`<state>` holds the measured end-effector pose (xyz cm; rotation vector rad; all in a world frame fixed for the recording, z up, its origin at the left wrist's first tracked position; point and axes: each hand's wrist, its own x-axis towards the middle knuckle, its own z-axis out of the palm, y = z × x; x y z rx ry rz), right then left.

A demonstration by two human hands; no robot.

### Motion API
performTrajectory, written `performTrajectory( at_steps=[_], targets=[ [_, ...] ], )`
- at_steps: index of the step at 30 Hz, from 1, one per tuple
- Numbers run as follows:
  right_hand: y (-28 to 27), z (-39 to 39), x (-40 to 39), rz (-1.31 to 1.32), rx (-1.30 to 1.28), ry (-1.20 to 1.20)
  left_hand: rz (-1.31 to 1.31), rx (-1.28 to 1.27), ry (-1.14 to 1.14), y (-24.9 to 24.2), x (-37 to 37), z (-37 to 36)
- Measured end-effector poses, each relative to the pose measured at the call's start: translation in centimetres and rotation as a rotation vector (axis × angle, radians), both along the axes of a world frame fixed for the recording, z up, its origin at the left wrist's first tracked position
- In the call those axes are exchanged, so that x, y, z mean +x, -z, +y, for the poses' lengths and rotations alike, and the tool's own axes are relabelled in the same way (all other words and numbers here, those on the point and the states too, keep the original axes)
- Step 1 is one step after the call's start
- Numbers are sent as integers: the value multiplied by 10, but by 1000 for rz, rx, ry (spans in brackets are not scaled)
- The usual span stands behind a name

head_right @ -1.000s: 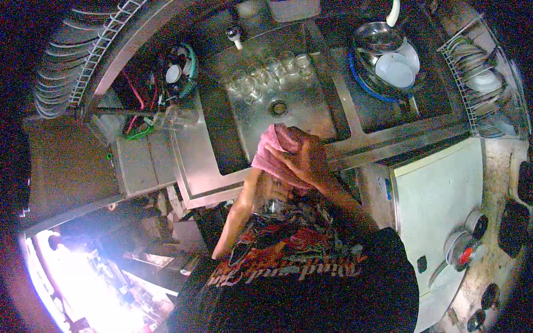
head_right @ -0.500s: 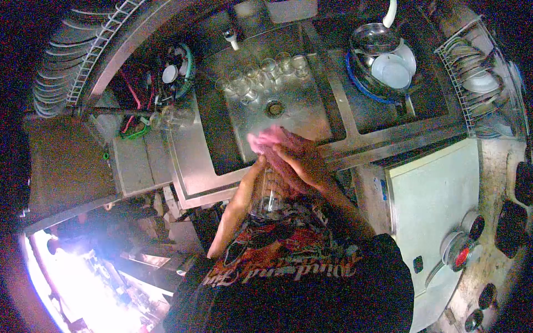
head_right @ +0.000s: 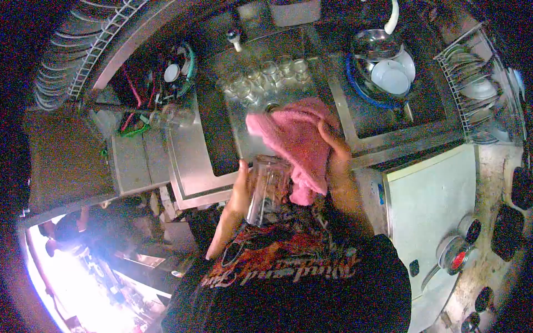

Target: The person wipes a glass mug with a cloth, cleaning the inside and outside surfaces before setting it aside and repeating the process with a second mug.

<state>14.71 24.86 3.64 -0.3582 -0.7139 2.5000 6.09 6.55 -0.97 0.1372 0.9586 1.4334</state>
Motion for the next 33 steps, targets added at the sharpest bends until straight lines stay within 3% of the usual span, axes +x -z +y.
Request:
performTrajectory(
  at_steps=[1, 3, 5, 6, 8, 10, 11, 13, 14, 15, 17, 18, 19, 21, 22, 26, 27, 29, 30, 31, 32, 33],
  targets=[
    [0, -2, 1, -1, 2, 4, -66, 27, -40, -1, 0, -2],
    [4, -8, 1, -87, 538, -268, -149, 115, 23, 17, 2, -11],
    [10, -14, -2, -170, 1073, -545, 66, 154, -25, 4, 6, -8],
    [13, -16, -4, -175, 1037, -488, 209, 238, 130, -8, -4, -9],
    [14, -18, -7, -175, 1000, -432, 264, 204, 123, -15, -5, -4],
    [8, -19, -9, -298, 1691, 15, 308, 105, -32, -25, 2, -1],
    [2, -21, -11, -298, 1691, 15, 308, 106, -32, -22, 2, -2],
    [-10, -23, -13, -555, 1098, -32, 278, 172, 2, -13, 2, -4],
    [24, -19, -16, -571, 916, -13, 264, 145, -3, -31, 2, 1],
    [44, -10, -16, -572, 917, -12, 263, 146, -3, -30, 1, 1],
    [65, 3, -12, -60, 1001, 44, 263, 288, 34, -30, -1, -3],
    [66, 2, -13, -54, 1000, 45, 185, 290, -39, -33, 0, -1],
    [65, -2, -13, -76, 881, -13, 190, 289, -43, -30, -1, -4],
    [61, -13, -9, -125, 644, -128, -112, 296, -115, -16, -4, -11],
    [59, -18, -7, -150, 527, -179, -143, 302, -106, -10, -7, -12],
    [51, -38, 0, -252, 35, -359, -224, 343, -176, -4, -4, -13],
    [48, -41, -4, -254, 32, -357, -227, 341, -174, -5, -5, -14],
    [42, -48, -18, -386, -111, -299, -8, 292, -111, -16, -9, -13],
    [80, -53, -31, -371, 390, -17, -10, 291, -116, -22, -11, -12],
    [79, -52, -27, -372, 391, -23, 213, 252, -80, -29, -14, -11],
    [76, -49, -20, -470, 653, -62, 435, 209, -44, -34, -15, -10],
    [72, -47, -17, -564, 916, -101, 434, 209, -48, -38, -15, -10]
  ],
)
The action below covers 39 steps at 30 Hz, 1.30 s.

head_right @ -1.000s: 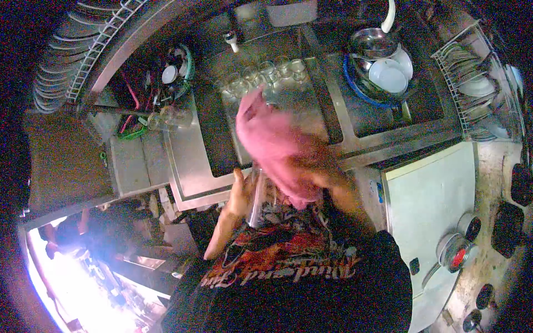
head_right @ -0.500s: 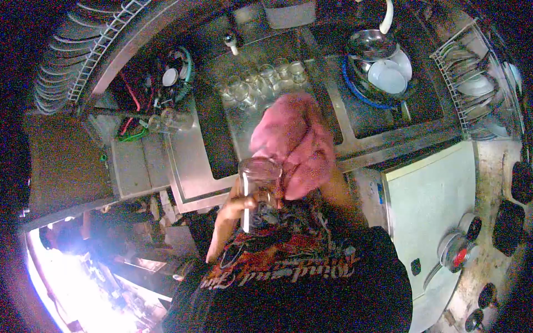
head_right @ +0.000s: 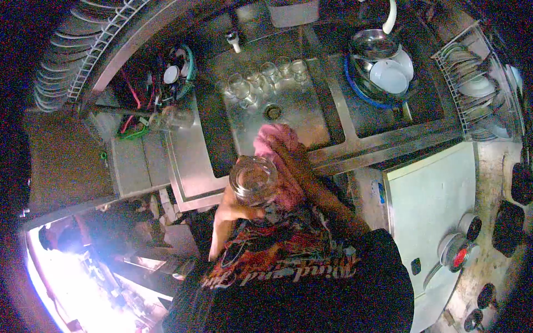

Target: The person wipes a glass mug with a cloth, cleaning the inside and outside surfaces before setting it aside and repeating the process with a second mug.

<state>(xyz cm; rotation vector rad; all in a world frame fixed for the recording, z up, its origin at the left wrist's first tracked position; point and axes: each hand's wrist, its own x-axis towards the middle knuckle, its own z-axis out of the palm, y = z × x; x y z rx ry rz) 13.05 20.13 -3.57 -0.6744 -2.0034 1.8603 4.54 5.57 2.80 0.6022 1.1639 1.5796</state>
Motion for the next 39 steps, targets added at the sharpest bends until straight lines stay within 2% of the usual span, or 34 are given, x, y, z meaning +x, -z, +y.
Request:
performTrajectory(
  at_steps=[1, 3, 7, 10, 11, 12, 13, 15, 16, 17, 21, 22, 24, 25, 26, 27, 29, 30, 31, 32, 33, 34, 35, 36, 37, 38, 39],
  targets=[
    [-16, 2, -4, -2, 1, -3, 136, 16, 30, -3, 0, 0],
    [-53, 7, -16, -169, -601, 160, 321, 18, 27, -14, 2, 2],
    [-50, 18, -5, 10, -626, 139, 469, -63, -62, -16, 1, -5],
    [-35, 29, 12, 418, -495, 165, 767, -364, -223, -18, 2, -6],
    [-42, 24, 28, 402, -666, 117, 856, -418, -191, -29, 0, -5],
    [6, 37, 60, 346, -746, -164, 853, -418, -189, -34, 1, -3],
    [-13, 33, 51, 344, -747, -162, 874, -500, -123, -37, 4, -2],
    [-98, 16, 8, 401, 126, -430, 895, -579, -58, -38, 5, 1],
    [-118, 13, -3, 408, 570, -546, 933, -455, -43, -37, 4, 3],
    [-100, 14, -3, 407, 301, -550, 970, -329, -30, -37, 2, 7],
    [-101, 15, -6, 311, 295, -540, 1080, 160, 29, -34, -3, 12],
    [-100, 14, -7, 295, 333, -519, 1080, 160, 29, -21, -5, 7],
    [-95, 13, -8, 276, 372, -496, 1415, 232, 328, 16, -7, -7],
    [-92, 13, -9, 278, 455, -462, 1413, 231, 328, 13, -5, -10],
    [-89, 14, -10, 281, 539, -427, 1303, 72, 329, 4, -2, -13],
    [-87, 16, -10, 280, 539, -426, 1189, -84, 329, -7, 3, -16],
    [-80, 23, -9, 47, 378, -353, 947, -383, 322, -27, 11, -20],
    [-70, 24, -11, 45, 378, -352, 819, -526, 318, -31, 13, -21],
    [-55, 24, -12, -92, 199, -253, 1103, -229, 120, -31, 14, -18],
    [-46, 24, -15, -223, 23, -152, 1163, -70, 101, -37, 11, -13],
    [-43, 16, -14, -203, -75, -17, 1153, -60, 107, -37, 13, -11],
    [-42, 13, -13, -207, -76, -17, 1137, -56, 115, -37, 17, -11],
    [-40, 12, -11, -41, -265, 24, 1130, -56, 116, -35, 16, -12],
    [-40, 10, -9, 125, -450, 66, 965, -37, 85, -30, 14, -13],
    [-52, 4, -8, 292, -799, 35, 801, -18, 54, -22, 10, -14],
    [-60, -2, -8, 288, -797, 37, 640, 1, 23, -13, 7, -15],
    [-67, -9, -8, 243, -576, -6, 481, 23, -6, -2, 3, -16]
  ],
)
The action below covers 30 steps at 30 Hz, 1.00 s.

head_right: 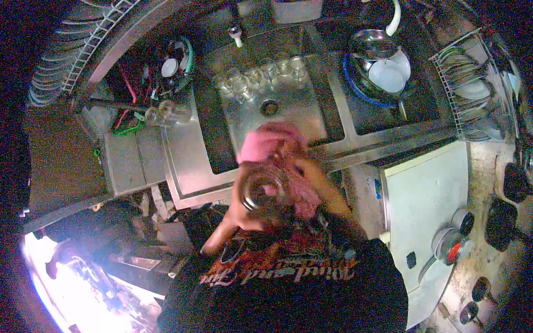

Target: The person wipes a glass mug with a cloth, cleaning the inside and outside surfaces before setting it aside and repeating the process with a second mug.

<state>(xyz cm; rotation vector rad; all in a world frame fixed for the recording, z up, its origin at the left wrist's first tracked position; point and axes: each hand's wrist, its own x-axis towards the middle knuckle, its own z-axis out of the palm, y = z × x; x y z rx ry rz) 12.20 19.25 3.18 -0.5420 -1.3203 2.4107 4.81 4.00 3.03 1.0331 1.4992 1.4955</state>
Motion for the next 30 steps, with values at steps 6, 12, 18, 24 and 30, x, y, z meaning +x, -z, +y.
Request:
performTrajectory(
  at_steps=[6, 12, 18, 24, 30],
  targets=[
    [-1, -20, 0, 6, 56, 15, -947, 219, -265, 32, -1, -3],
    [23, -35, -17, -161, -62, 127, -1235, 224, -347, 35, -9, -10],
    [43, -33, -16, -414, 379, 83, -1189, 273, -376, 31, -25, -13],
    [23, -6, 2, -523, 696, 298, -1226, 330, -373, 37, -43, -34],
    [-12, -29, -26, -331, 189, 586, -1300, 404, -129, 45, -49, -44]
  ],
)
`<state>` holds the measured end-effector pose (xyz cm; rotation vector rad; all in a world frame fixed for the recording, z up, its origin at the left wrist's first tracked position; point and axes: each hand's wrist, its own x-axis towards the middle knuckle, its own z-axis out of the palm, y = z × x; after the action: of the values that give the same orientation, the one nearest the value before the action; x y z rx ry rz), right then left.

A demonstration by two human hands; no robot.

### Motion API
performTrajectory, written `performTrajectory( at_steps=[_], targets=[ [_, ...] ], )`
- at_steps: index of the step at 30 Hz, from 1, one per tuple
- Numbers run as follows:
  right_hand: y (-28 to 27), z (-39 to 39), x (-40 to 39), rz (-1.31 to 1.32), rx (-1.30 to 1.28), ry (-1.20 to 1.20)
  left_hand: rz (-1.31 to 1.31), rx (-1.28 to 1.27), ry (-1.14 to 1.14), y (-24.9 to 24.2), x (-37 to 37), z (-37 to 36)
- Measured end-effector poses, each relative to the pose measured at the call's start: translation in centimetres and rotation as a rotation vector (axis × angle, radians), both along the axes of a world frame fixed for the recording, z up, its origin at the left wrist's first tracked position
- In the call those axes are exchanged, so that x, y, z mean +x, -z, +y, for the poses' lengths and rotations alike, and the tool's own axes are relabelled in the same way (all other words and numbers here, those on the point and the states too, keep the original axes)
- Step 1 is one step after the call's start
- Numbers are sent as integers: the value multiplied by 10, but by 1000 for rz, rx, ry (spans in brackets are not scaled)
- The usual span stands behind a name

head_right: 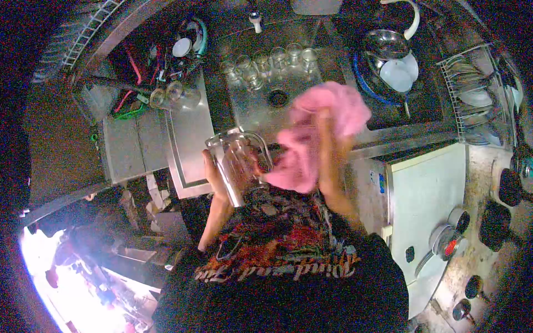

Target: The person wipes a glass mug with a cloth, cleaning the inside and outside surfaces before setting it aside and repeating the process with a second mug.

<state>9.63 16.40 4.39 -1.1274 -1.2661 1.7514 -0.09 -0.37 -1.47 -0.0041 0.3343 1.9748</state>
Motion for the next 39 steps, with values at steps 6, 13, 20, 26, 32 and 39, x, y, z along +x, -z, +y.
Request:
performTrajectory(
  at_steps=[6, 13, 20, 26, 32, 39],
  targets=[
    [33, -39, -33, 95, 416, -370, 274, -221, -34, -21, -1, -2],
    [7, -40, -21, 114, -92, -354, 265, -186, 52, -9, 7, -7],
    [21, -32, -14, 100, 152, -315, 287, -309, 146, -13, 10, 0],
    [33, -29, -2, 13, 153, -311, 277, -252, 244, -10, 10, 3],
    [33, -30, 0, -25, 112, -326, 346, -319, 251, -18, 9, 4],
    [22, -35, -3, -34, 40, -361, 264, -292, 249, -15, 9, -1]
  ],
)
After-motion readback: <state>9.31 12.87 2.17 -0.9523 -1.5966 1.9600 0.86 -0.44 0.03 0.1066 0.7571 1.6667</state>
